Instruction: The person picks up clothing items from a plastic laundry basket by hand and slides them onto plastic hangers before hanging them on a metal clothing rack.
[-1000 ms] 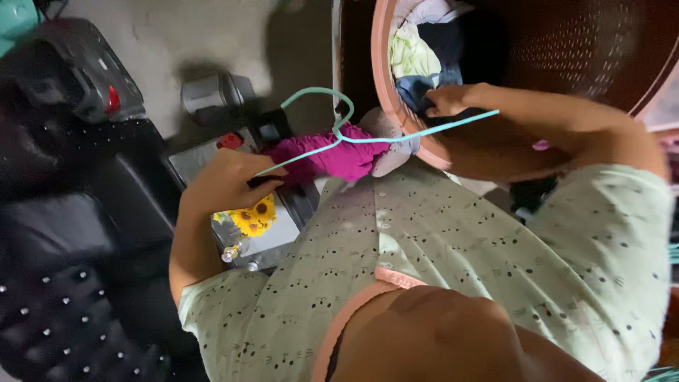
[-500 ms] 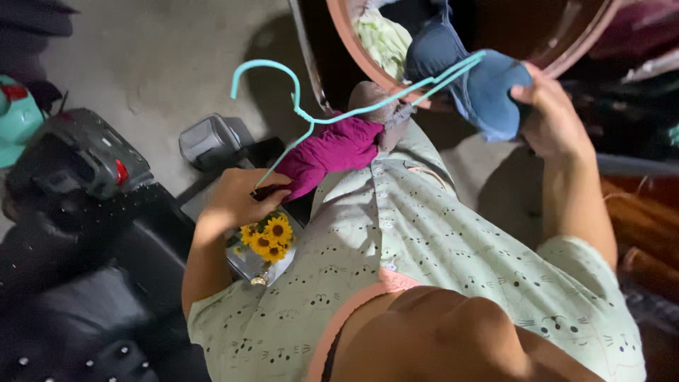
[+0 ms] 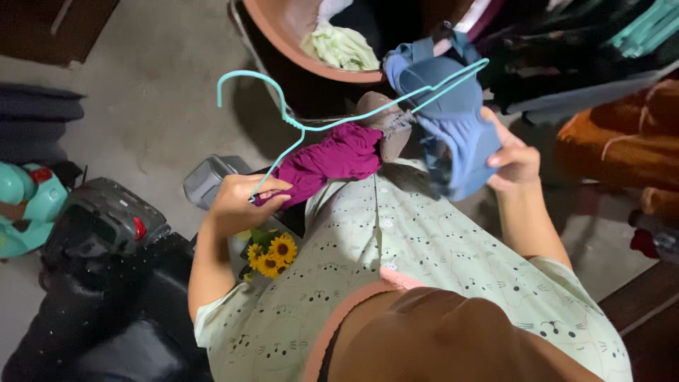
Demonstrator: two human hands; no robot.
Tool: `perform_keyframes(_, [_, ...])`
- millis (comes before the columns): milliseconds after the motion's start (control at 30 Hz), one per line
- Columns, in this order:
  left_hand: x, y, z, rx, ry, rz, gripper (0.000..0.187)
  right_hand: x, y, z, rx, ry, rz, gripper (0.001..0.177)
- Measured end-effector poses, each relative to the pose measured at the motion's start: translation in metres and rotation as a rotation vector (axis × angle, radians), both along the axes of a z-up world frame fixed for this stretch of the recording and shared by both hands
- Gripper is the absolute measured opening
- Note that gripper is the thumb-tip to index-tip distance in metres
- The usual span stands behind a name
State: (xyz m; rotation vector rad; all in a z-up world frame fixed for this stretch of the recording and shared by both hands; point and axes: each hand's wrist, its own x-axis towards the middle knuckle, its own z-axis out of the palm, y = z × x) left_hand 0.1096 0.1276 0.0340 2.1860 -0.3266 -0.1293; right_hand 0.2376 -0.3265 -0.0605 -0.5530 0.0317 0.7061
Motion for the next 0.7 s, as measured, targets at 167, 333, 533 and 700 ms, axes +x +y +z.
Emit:
perform_keyframes(167, [0.011, -0.032, -0.003, 0.069, 0.002, -0.078, 0.018, -0.049, -0.055, -0.018, 0.009, 0.091, -0.042, 0.106])
perform_keyframes(333, [0.020, -0.070, -0.010, 0.075, 0.066, -0.104, 0.017, -0.085, -0.110, -0.011, 0.146, 0.106, -0.157, 0.052])
perform_keyframes(533, [0.016, -0.120, -0.025, 0.155, -0.025, -0.196, 0.018, -0.123, -0.131, 0.039, -0.591, -0.274, -0.486, 0.044])
perform_keyframes(700, [0.012, -0.161, -0.033, 0.191, -0.017, -0.279, 0.019, -0.120, -0.140, 0.039, -0.995, -0.685, 0.430, 0.037])
